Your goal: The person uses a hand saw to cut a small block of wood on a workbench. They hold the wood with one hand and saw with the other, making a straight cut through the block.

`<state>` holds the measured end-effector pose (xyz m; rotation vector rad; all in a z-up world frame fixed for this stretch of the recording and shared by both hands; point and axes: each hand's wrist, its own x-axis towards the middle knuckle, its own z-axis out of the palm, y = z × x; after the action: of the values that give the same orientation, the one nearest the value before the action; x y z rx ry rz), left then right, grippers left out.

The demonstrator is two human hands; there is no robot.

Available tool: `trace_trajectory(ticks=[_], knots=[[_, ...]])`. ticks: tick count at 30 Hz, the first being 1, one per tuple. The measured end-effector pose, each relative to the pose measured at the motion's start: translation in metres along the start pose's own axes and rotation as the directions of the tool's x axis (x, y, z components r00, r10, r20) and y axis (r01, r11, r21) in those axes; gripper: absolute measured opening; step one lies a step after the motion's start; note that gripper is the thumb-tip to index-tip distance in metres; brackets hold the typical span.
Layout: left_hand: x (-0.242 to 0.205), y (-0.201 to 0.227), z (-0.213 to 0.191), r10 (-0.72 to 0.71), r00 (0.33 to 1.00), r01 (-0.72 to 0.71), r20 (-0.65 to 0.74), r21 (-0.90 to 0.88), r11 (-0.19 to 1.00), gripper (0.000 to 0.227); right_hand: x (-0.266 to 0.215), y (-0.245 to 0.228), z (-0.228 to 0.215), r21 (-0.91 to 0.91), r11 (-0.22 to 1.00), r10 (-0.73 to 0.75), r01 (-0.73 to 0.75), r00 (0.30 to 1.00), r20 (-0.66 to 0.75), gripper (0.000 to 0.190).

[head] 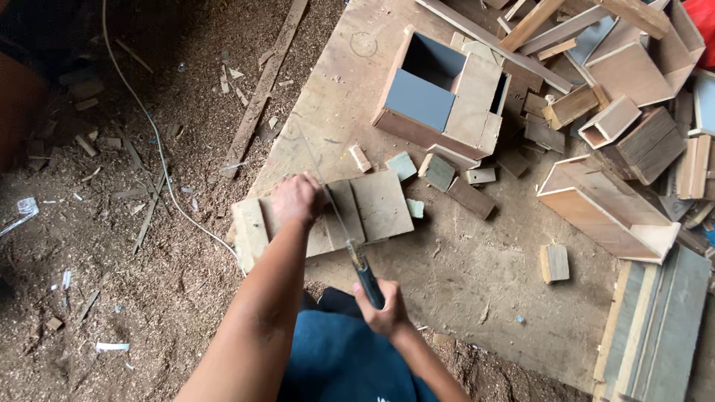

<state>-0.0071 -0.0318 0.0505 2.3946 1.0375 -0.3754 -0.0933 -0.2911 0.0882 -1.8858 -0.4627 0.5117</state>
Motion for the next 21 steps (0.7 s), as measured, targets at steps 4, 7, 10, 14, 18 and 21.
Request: trace_trajectory(ticks=[4,7,10,14,18,21], knots=[[0.007,-0.001,0.008,-0.003,0.998,0.006,-0.061,0.055,0.998,0.055,-0.014,0.005,-0.007,0.0,1.0,0.027,-0.027,0.999,0.021,0.031],[0.007,-0.006,0.022,-0.032,0.999,0.034,-0.044,0.042,0.999,0.051,-0.046,0.009,-0.022,-0.008,0.998,0.055,-0.054,0.998,0.032,0.031],[0.015,-0.008,0.017,-0.017,0.998,0.013,0.055,0.076,0.997,0.052,-0.063,0.009,-0.04,-0.025,1.0,0.014,-0.013,0.998,0.058,0.03],[0.007,-0.005,0.014,0.054,0.999,-0.054,0.0,0.056,0.997,0.045,-0.054,0.005,-0.047,-0.026,0.999,0.046,-0.044,0.996,0.074,0.034],[0.005,-0.005,0.011,0.117,0.985,-0.11,-0.126,0.058,0.992,0.041,0.003,0.002,-0.018,0.026,0.999,-0.039,0.038,0.998,0.042,0.036],[0.004,-0.004,0.01,0.022,1.0,-0.022,-0.001,0.079,0.997,0.044,0.026,-0.008,-0.003,0.037,0.999,0.035,-0.036,0.999,0.031,0.035]])
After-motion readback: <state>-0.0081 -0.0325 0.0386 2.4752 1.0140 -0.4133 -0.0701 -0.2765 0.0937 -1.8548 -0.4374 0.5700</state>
